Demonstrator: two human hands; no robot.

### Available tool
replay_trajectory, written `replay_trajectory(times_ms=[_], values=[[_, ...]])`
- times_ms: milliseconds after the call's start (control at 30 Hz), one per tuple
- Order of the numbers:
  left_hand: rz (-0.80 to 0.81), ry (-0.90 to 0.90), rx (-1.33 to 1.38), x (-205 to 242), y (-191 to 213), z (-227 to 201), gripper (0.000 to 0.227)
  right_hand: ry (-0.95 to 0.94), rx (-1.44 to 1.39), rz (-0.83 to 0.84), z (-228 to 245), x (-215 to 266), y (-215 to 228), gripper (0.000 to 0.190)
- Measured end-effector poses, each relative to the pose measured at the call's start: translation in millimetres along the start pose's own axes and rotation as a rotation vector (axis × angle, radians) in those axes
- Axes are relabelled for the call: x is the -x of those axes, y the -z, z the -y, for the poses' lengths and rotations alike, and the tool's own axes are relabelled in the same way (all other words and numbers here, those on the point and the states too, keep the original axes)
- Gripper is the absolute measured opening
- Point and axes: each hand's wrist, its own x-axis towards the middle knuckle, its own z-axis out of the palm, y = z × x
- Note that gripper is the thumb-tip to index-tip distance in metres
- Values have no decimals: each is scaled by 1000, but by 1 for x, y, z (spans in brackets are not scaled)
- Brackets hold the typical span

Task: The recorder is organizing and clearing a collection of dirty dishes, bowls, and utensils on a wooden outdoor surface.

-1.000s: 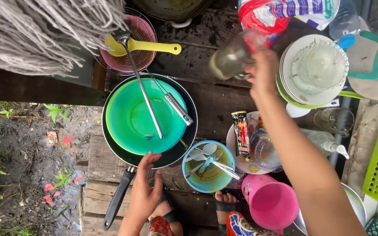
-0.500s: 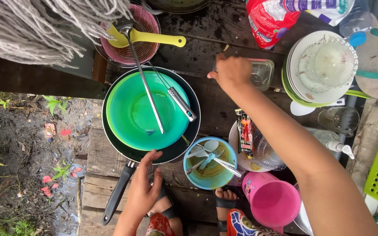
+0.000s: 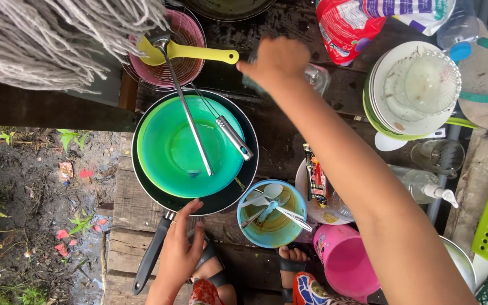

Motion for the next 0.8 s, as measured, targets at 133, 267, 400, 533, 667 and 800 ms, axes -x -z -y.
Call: replay_trajectory(times_ms=[133,267,400,533,667,800], values=[[-28,-34,18,-3,2,14,45,-16,-400,-249,-15,-19,-27,67],[-37,-34,19,-3,3,15,45,-71,-988,-488,-15,-42,-82,60],[-15,-14,15,-1,0,15,44,-131,-1699,-458,-11,-40,-115,52],[8,29,19,-1,-3,14,45,131,-1789,-436,-37,-29,-150,48],[33,15,31,0,-4,8,46,165,-1423,-416,-82,-16,-183,48],[10,-14,23,0,-9,2,48,-136,-1266,-932,-171,9,-182,52]])
